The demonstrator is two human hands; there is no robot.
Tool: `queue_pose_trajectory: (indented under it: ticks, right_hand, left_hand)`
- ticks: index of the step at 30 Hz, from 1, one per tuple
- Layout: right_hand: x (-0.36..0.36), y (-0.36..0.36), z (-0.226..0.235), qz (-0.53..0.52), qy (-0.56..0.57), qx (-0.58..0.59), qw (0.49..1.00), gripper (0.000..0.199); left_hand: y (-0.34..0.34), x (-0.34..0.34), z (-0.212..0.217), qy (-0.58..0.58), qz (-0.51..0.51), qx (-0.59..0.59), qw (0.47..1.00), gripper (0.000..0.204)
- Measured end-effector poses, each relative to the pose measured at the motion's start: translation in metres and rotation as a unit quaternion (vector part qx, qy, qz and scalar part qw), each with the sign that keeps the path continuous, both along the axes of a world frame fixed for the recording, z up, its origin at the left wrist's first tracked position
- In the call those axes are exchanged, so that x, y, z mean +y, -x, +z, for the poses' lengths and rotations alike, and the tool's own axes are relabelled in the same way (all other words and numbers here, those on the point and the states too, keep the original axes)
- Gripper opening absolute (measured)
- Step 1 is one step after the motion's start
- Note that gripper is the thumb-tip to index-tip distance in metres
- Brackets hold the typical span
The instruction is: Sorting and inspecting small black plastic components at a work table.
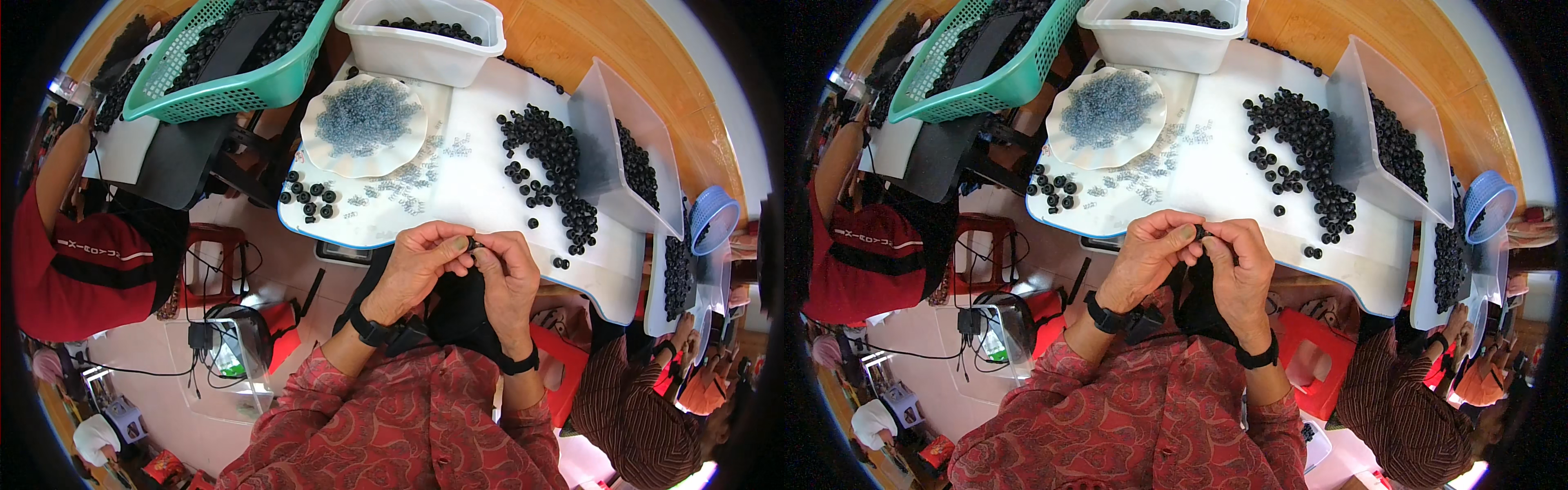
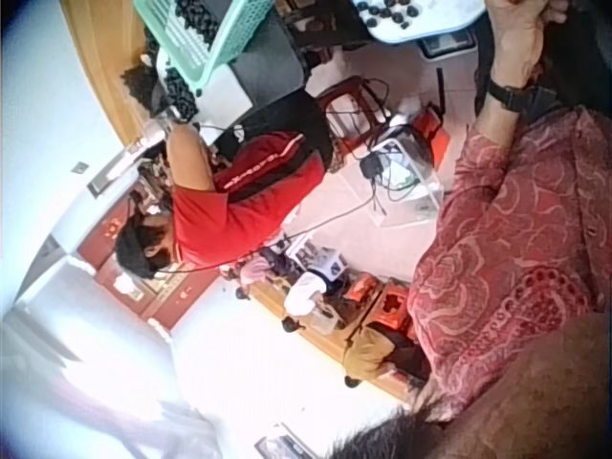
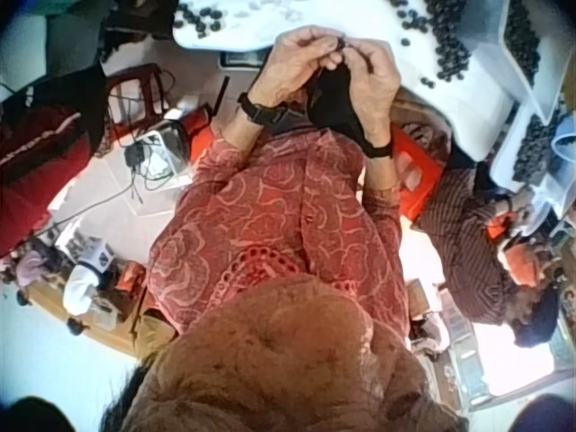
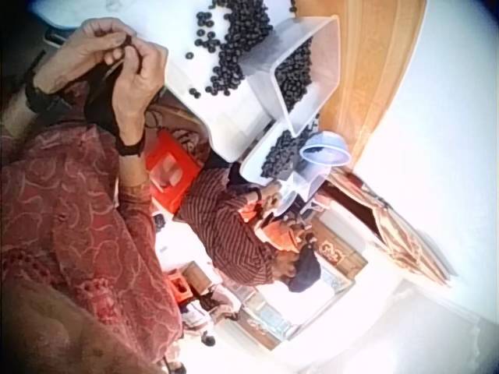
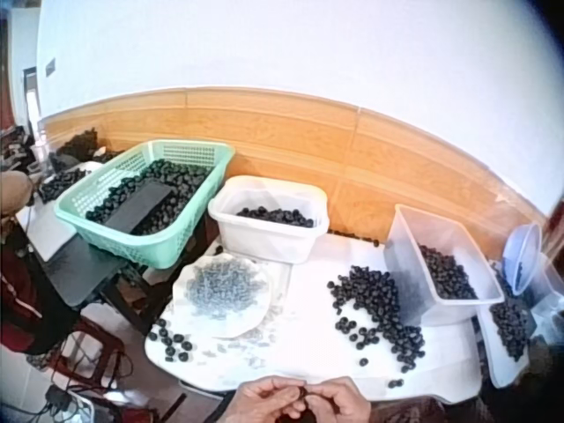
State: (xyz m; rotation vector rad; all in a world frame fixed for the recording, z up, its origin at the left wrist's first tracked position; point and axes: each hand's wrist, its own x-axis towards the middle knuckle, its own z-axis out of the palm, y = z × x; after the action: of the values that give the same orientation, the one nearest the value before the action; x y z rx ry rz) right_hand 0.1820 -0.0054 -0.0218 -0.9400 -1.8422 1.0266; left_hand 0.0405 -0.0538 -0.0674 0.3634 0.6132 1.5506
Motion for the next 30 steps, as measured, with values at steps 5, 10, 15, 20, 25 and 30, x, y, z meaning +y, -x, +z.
queue_pose_trajectory:
  ticks: [5,10,15,20,25,30]
  right_hand:
    - [0.000,0.001,-0.002,0.004,0.031,0.023,0.999,0.016]
    - [-0.002,0.001,-0.004,0.006,0.057,0.041,0.998,0.015]
    - [-0.002,0.001,-0.005,0.003,0.077,0.054,0.996,0.015]
    - [-0.001,0.002,-0.001,0.002,0.022,0.024,0.999,0.015]
    - [-0.002,0.004,0.005,-0.001,-0.059,-0.029,0.998,0.015]
    - [-0.003,0.006,0.004,0.005,-0.072,-0.029,0.997,0.016]
  left_hand:
    - [0.001,-0.001,0.001,0.004,0.002,-0.001,1.000,0.020]
    - [0.001,-0.001,-0.001,0.006,-0.008,-0.026,1.000,0.021]
    - [0.001,-0.002,0.001,0.006,-0.004,-0.034,0.999,0.021]
    - [0.000,-0.002,0.004,0.006,0.008,0.002,1.000,0.020]
    - [0.002,-0.004,0.008,0.016,0.021,0.072,0.997,0.019]
    - [0.006,-0.004,0.008,0.004,0.030,0.120,0.992,0.018]
